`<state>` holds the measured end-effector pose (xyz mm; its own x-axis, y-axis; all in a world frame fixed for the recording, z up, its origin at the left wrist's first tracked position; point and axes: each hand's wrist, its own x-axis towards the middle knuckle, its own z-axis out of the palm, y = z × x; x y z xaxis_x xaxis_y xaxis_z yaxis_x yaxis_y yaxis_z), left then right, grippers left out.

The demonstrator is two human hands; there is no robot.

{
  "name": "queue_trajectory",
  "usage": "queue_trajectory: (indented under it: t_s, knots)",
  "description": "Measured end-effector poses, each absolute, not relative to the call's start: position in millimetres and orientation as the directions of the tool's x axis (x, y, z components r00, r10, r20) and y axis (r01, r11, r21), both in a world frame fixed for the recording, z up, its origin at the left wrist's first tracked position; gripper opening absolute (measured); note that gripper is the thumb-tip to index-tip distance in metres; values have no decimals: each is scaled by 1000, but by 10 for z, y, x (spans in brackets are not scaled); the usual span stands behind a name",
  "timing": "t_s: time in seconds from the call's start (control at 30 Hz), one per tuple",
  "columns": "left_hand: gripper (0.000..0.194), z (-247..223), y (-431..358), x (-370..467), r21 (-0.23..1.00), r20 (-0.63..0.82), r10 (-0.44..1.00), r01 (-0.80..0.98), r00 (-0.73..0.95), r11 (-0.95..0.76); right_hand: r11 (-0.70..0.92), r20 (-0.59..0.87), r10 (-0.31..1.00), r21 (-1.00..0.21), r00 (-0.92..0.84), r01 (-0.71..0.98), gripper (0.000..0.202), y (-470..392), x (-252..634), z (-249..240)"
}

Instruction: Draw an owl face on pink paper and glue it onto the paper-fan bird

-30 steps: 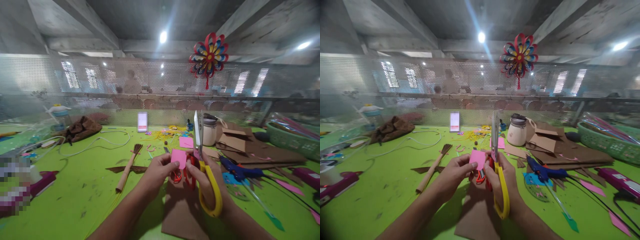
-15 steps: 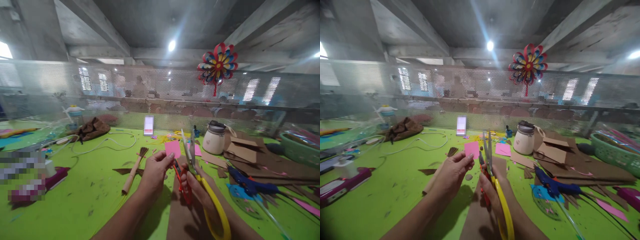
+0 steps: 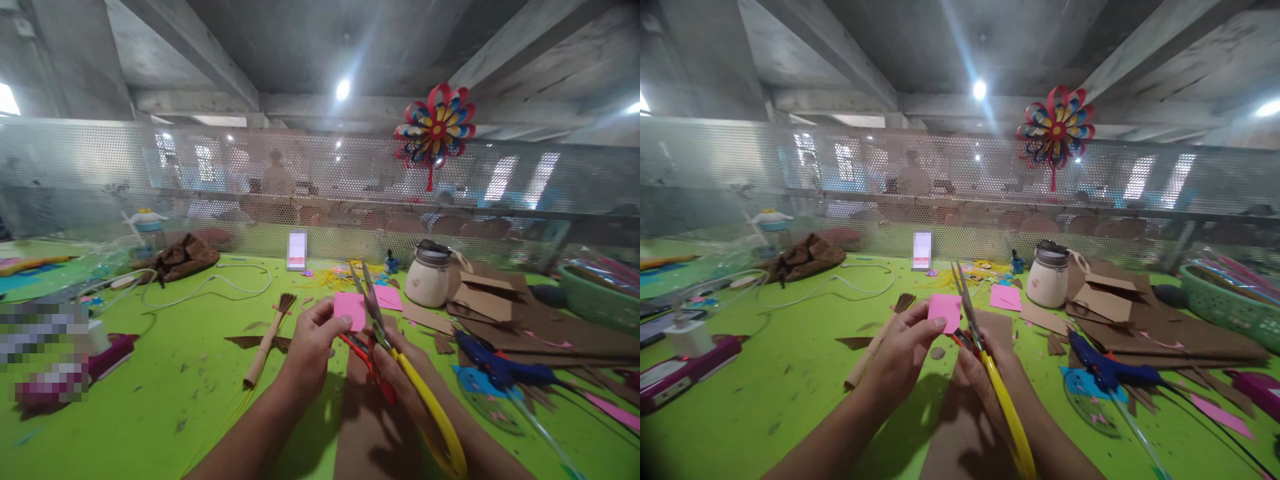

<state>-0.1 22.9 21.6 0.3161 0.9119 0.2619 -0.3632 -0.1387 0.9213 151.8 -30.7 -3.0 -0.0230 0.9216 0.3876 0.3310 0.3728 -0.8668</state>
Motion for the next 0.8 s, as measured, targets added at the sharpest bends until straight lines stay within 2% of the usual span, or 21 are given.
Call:
queue_trajectory:
  t_s: [0.13,0.23,0.37,0.8]
  knots:
    - [22,211,264,-37,911,340,876,-352,344,-215,350,374,927,-899,43,264,52,-346,1448,-37]
    - [21,230,270,-51,909,346,879,-350,328,-227,329,346,938,-907,19,264,46,-369,1435,-32]
    - [20,256,267,-62,903,358,881,-356,310,-241,369,386,922,-892,12,262,39,-377,1447,-20]
    - [20,238,288,-107,922,362,869,-268,339,-279,383,388,921,-897,-21,221,41,-389,1470,-15]
